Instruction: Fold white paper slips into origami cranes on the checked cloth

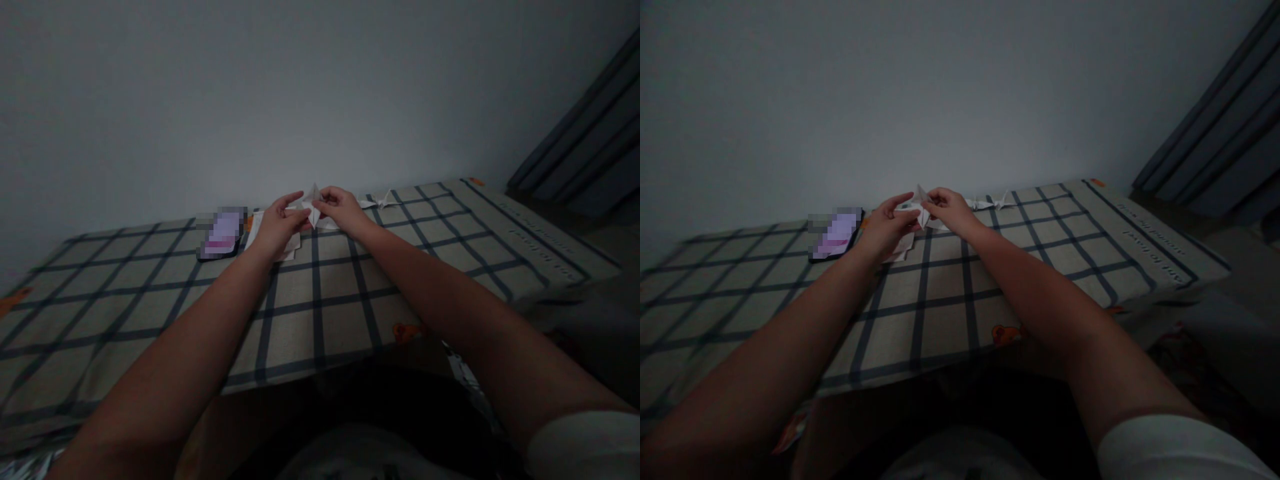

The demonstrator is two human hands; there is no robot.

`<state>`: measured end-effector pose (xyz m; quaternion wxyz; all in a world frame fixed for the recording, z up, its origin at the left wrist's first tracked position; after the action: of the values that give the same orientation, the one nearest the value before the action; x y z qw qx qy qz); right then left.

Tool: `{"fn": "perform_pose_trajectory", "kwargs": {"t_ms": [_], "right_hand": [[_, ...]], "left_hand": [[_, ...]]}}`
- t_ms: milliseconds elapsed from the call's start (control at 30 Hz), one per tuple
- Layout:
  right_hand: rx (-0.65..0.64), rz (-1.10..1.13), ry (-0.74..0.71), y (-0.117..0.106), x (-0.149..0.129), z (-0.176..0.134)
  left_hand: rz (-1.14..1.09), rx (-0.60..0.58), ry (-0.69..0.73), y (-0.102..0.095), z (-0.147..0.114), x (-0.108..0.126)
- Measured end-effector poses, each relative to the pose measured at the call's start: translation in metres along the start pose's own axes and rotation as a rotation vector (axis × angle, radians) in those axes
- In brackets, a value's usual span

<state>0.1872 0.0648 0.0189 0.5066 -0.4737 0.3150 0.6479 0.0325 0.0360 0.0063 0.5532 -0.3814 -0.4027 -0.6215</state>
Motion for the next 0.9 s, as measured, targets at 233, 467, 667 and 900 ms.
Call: {"fn": "perform_pose_trajectory", "kwargs": {"t_ms": [233, 467, 667, 900], "right_hand": [[0.033, -0.002, 0.0, -0.0012, 0.0005, 0.0002], [0.026, -0.014, -0.054, -0.0025, 0.0011, 0.0012], [0.063, -0.013, -0.08, -0.0057, 0.0022, 0.002], [0.086, 0.001, -0.065, -0.0064, 0.0037, 0.003]], "left_hand": [[-0.02, -0.041, -0.08, 0.0031, 0.0004, -0.0053], [0.016, -0.043, -0.046, 0.0028, -0.0005, -0.003], [0.005, -0.072, -0.084, 0.0073, -0.0034, 0.0003], [0.004, -0.088, -0.086, 0.0091, -0.0047, 0.0015]]}}
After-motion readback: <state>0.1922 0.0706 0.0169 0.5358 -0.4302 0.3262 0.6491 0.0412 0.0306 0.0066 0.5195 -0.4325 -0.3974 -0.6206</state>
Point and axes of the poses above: each hand's wrist, its own z-axis towards the middle knuckle, its own y-axis out of the palm, x = y × z, the point moved 4 cm from there along z, towards the middle knuckle, and after that the axes turned 7 degrees about y, right-handed, at the moved point
